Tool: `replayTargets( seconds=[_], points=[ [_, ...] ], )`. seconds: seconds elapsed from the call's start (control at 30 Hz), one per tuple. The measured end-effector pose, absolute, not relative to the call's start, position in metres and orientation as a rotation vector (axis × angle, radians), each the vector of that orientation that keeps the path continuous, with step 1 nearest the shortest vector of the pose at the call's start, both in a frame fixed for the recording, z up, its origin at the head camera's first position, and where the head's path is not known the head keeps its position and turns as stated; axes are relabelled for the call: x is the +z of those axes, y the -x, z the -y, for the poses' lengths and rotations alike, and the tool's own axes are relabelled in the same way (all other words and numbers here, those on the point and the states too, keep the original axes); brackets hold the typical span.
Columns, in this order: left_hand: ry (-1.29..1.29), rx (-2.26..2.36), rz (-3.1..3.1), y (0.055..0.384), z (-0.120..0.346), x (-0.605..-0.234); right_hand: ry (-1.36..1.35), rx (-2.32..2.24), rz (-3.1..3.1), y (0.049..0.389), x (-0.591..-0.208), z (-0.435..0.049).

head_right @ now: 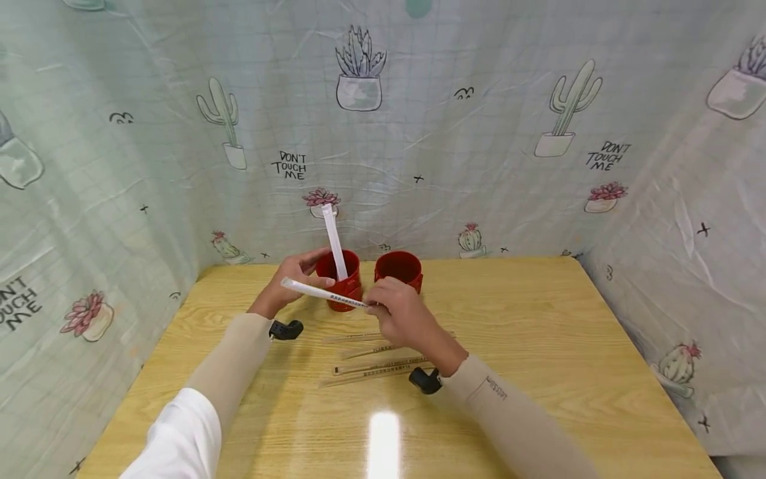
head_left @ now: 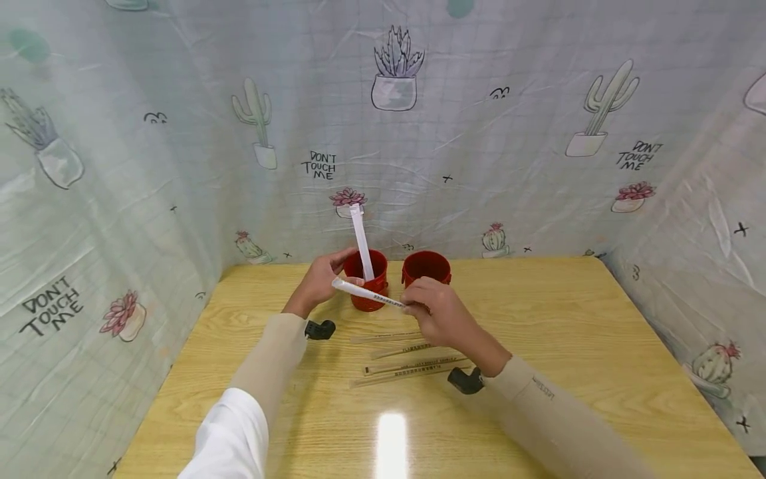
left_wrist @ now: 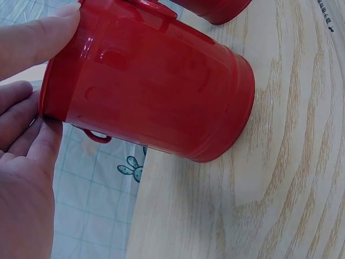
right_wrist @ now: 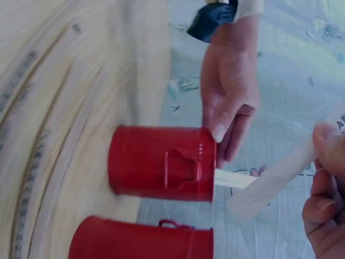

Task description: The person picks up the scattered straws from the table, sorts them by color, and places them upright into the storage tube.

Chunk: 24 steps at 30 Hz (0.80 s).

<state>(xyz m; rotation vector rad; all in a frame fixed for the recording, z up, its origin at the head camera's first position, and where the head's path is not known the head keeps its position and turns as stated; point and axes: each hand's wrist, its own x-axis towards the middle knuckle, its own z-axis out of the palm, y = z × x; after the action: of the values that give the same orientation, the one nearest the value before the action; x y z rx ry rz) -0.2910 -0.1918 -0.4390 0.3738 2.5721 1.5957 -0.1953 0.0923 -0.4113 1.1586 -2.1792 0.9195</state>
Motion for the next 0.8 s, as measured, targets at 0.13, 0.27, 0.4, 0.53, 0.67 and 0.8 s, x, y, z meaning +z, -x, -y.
replayTargets(
  seconds=[0.13, 0.27, 0.4, 0.53, 0.67, 0.8],
  points=[
    [-0.369, 1.572, -2.586, 0.292, 0.192, -0.44, -1.056, 1.089, 2.156, 0.209, -0.403, -0.079],
    [-0.341, 1.585, -2.571, 0.292, 0.193, -0.439, -0.955, 1.226, 2.112, 0.227, -0.397, -0.064],
    [-0.333, 1.587, -2.568, 0.292, 0.194, -0.438, -0.837, 1.387, 2.108, 0.243, -0.394, -0.051],
    [-0.35, 1.581, -2.575, 0.292, 0.193, -0.436, -0.632, 1.595, 2.115, 0.256, -0.389, -0.039],
    [-0.354, 1.582, -2.575, 0.292, 0.19, -0.436, -0.485, 1.729, 2.101, 0.266, -0.387, -0.029],
    [-0.36, 1.584, -2.57, 0.293, 0.188, -0.436, -0.428, 1.752, 2.141, 0.274, -0.392, -0.023]
  ],
)
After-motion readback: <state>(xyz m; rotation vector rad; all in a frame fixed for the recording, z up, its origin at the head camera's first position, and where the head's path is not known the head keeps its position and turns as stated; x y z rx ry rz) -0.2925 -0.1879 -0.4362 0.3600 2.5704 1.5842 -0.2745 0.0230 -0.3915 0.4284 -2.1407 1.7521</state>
